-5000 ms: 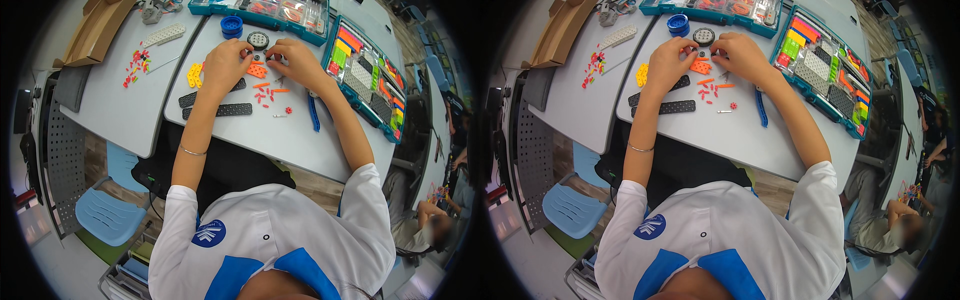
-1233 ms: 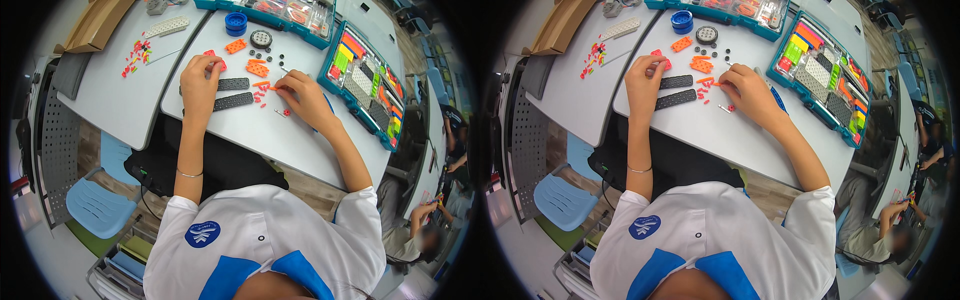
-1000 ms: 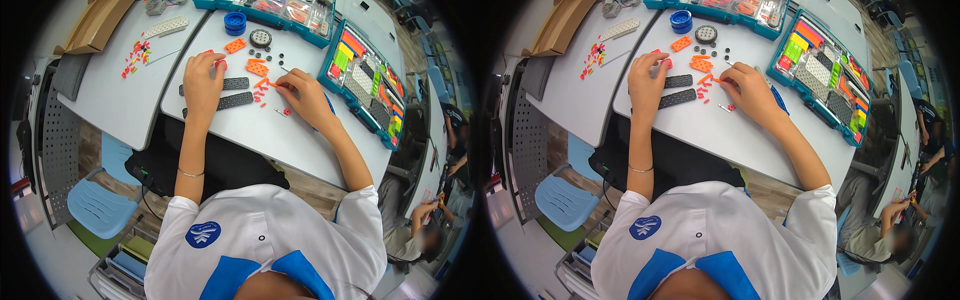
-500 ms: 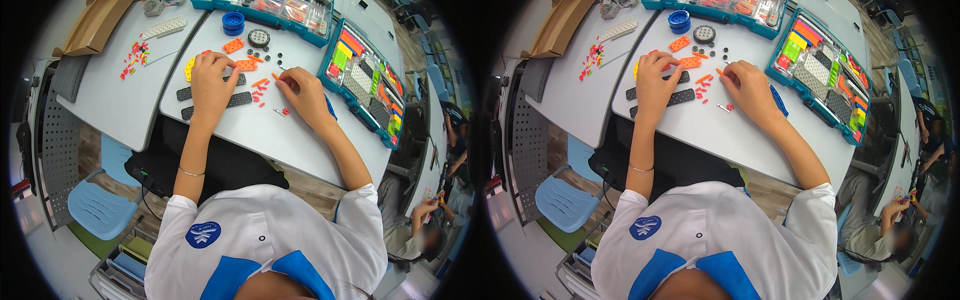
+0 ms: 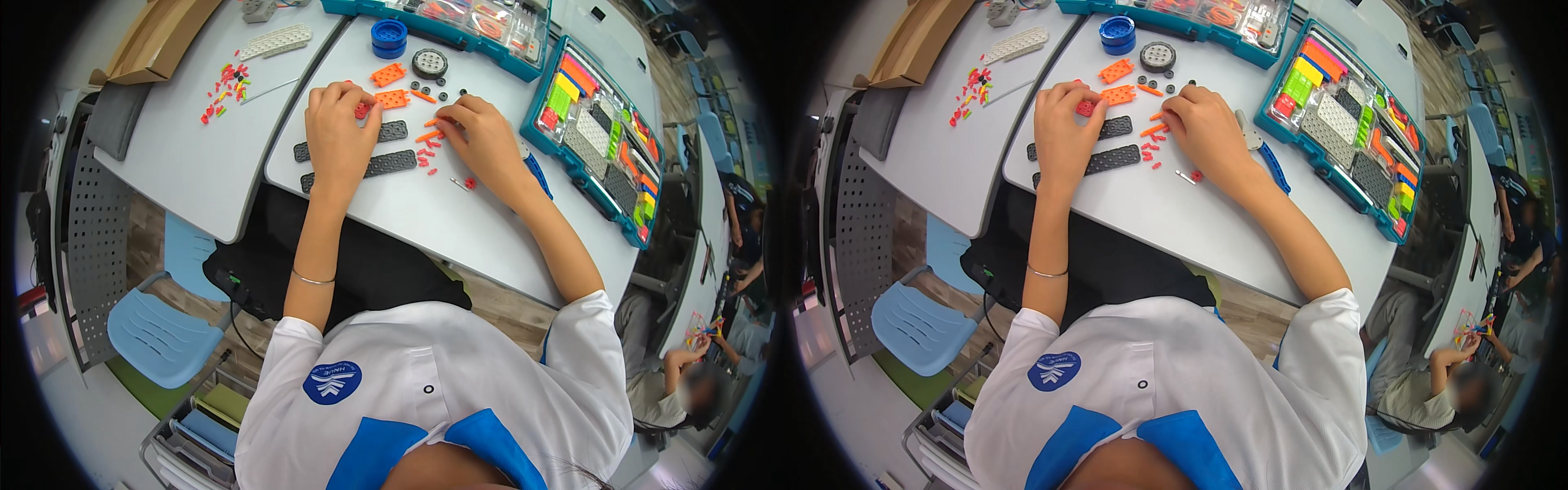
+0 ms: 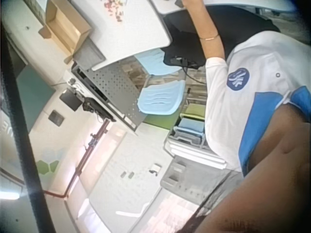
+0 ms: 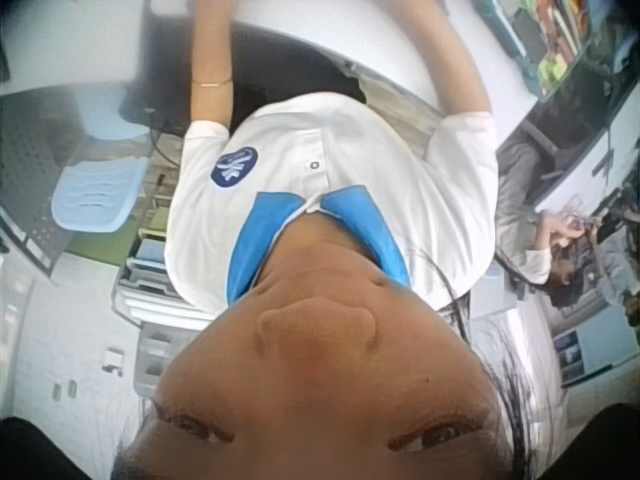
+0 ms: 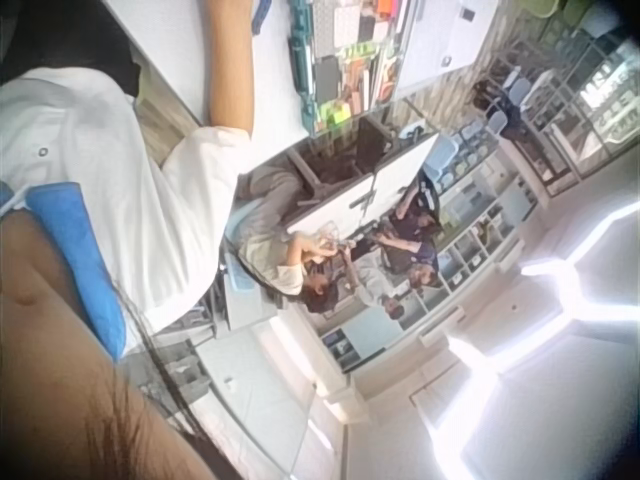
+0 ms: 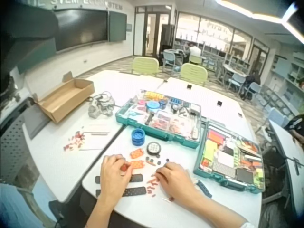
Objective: The person assembles a small structure using colorful plastic building blocks and a black flexible strip. They use pliers to cut small pieces and then connect the components by hand, forming a short assembled segment.
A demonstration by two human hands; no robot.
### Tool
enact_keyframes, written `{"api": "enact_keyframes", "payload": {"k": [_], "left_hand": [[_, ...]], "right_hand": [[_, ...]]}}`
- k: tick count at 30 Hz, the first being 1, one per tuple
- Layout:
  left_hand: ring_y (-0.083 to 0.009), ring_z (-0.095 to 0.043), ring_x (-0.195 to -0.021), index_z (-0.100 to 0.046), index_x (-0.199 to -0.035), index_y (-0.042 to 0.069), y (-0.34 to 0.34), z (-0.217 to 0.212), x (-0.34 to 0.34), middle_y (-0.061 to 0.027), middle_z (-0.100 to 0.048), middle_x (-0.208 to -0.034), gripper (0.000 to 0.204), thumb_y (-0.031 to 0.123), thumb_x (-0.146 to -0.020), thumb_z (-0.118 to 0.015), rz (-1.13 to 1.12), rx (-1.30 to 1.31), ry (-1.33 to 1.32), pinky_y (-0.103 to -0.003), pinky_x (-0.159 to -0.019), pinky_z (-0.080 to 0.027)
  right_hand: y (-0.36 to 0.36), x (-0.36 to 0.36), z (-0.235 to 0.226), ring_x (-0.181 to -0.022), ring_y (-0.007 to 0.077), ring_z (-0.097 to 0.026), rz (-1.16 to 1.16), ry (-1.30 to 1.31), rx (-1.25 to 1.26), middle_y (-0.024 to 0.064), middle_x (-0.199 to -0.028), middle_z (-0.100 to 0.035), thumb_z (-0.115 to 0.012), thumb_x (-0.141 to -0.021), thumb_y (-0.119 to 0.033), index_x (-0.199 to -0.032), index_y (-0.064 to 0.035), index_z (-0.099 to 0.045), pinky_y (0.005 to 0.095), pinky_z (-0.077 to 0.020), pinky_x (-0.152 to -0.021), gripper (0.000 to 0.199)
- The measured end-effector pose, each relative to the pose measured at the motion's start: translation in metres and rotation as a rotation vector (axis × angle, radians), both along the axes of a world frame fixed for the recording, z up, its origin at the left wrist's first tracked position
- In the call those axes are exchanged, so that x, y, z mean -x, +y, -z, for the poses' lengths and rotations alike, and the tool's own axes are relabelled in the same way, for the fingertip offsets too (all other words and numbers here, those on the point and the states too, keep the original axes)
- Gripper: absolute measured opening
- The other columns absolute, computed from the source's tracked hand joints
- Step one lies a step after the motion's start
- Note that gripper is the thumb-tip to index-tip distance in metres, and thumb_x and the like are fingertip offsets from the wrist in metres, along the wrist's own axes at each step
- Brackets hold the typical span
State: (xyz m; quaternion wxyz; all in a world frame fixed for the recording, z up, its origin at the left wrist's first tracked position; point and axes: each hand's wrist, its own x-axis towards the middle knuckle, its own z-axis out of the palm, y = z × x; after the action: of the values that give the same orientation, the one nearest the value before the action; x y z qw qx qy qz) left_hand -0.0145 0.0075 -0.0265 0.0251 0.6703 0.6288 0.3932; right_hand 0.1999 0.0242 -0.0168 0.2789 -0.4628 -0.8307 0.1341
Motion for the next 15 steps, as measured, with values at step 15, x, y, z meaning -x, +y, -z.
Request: {"api": "enact_keyframes", "payload": {"k": [15], "left_hand": [[-0.0239,-0.058,-0.098,-0.073,-0.088,0.008,-0.003,0.005,0.004,-0.0045,-0.068,-0.096,0.006,0.010,-0.083,-0.075,-0.030,-0.148,-0.081,-0.038,-0.087,-0.046]], "right_hand": [[0.035,0.006,-0.002,-0.084,0.0249,-0.062,-0.078,-0.005,-0.095,0.0069,-0.084,-0.065,-0.074,-0.081,-0.009,-0.087,-0.0058,-0.075,0.0388,-0.0496,-0.075,0.007]]}}
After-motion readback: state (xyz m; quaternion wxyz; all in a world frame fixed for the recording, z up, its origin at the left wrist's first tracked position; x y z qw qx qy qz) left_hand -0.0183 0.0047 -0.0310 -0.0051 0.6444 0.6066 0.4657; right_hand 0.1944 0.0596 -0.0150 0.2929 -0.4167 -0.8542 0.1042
